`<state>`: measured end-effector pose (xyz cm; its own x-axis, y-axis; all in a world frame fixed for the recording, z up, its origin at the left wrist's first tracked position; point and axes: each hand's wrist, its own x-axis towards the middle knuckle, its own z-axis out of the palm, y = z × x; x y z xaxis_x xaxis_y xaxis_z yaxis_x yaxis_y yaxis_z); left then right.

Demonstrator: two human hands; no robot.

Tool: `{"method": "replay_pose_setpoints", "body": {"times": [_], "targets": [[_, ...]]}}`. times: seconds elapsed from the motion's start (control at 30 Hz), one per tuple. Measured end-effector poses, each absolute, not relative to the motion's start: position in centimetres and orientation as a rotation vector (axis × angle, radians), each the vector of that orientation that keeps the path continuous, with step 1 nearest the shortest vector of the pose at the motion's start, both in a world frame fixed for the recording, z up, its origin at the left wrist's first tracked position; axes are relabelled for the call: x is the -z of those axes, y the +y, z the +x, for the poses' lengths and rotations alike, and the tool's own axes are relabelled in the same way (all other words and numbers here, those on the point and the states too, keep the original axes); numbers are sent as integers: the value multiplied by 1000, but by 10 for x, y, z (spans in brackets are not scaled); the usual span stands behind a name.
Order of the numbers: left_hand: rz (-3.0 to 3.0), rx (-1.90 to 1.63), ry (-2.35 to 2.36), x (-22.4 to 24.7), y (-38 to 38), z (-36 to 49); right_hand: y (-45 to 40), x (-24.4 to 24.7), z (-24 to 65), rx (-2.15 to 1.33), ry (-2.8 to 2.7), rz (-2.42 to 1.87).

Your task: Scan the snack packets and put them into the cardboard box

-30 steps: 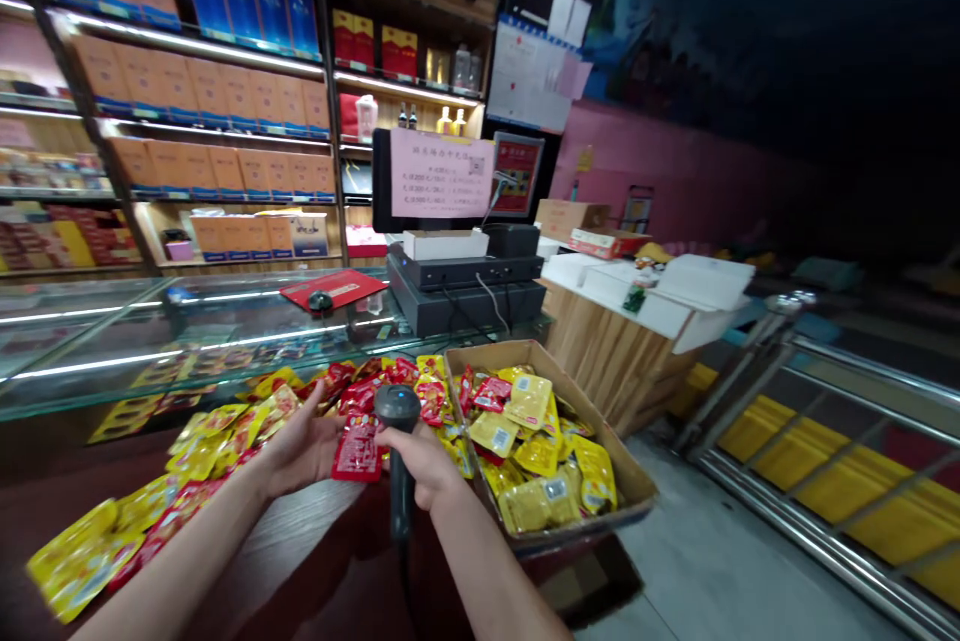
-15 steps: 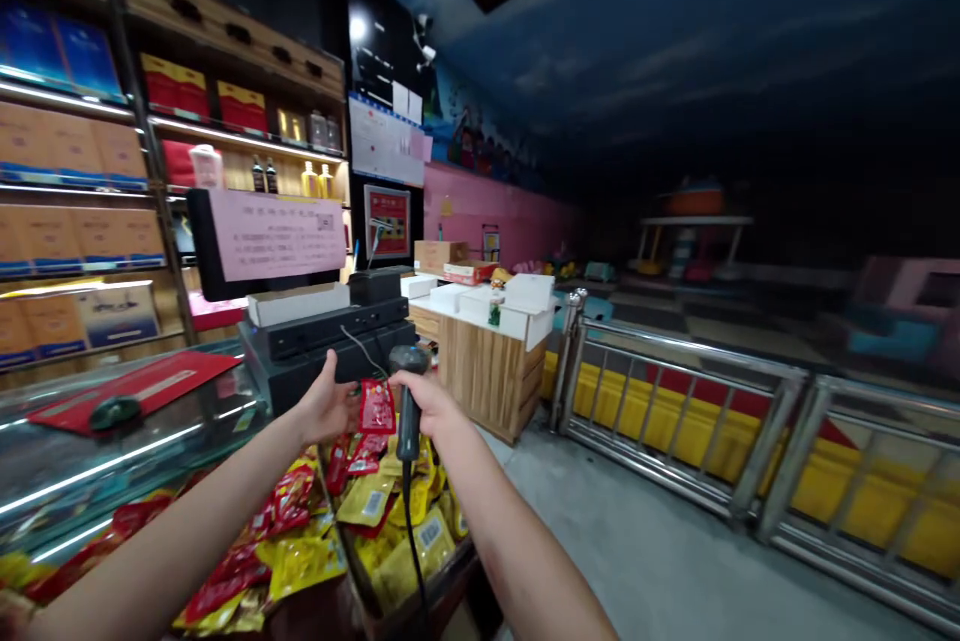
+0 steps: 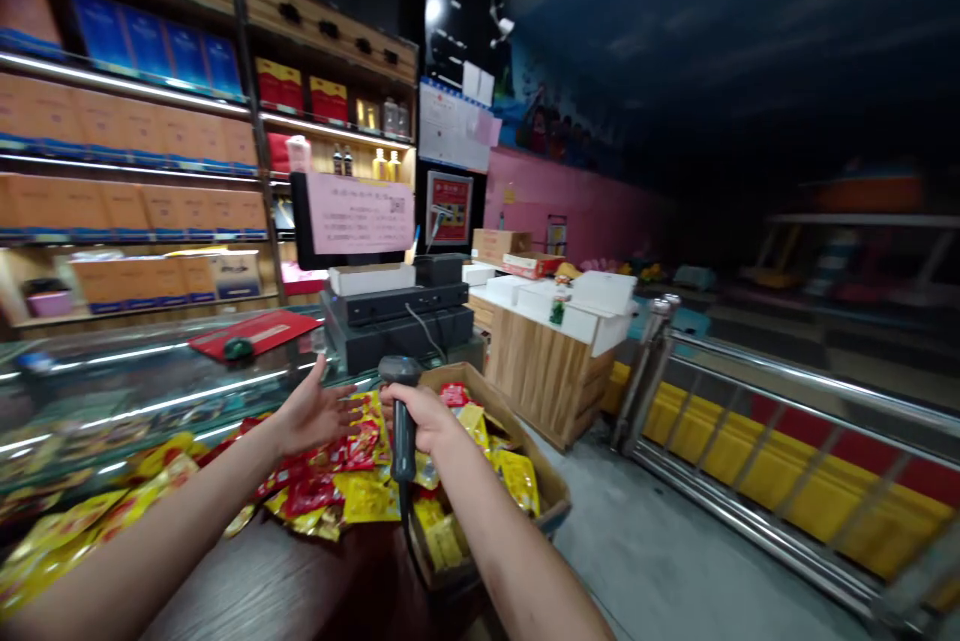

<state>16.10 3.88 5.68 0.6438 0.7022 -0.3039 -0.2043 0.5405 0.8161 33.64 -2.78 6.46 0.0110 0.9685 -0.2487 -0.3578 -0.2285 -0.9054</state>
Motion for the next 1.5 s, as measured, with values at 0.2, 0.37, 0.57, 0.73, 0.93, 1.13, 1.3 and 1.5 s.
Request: {"method": "replay_pose_setpoints", "body": {"times": [0.2,0.37,0.57,0.73,0.93,1.13,1.3,1.5], "targets": [[689,-772,703,-54,-2,43,-21,-47,236,-1797,-870,-1104],[654,-1010,834,-32,-36,-58,-24,-26,163,-1972,-932,-1078],[773,-1192,1220,3,-61,-140,-26,2,94,-2045,-962,-1132],[1069,-1242,1738,46,-65,-170,-25,26,63,-1837,-1002,-1164],[1290,-1079,2048,86,-64,-129,-31,49,46,-1796,-964,-1200],[1449,-1197,2012,91,-71,-44,-58,69,92,-1715,-792,-1182],[1431,-1337,1857,98,-73,30,-75,75,160,-1498,-676,-1282],[1480,-1330,2053,104,-75,56,-96,58,195,-1258,-789,-1240]]}}
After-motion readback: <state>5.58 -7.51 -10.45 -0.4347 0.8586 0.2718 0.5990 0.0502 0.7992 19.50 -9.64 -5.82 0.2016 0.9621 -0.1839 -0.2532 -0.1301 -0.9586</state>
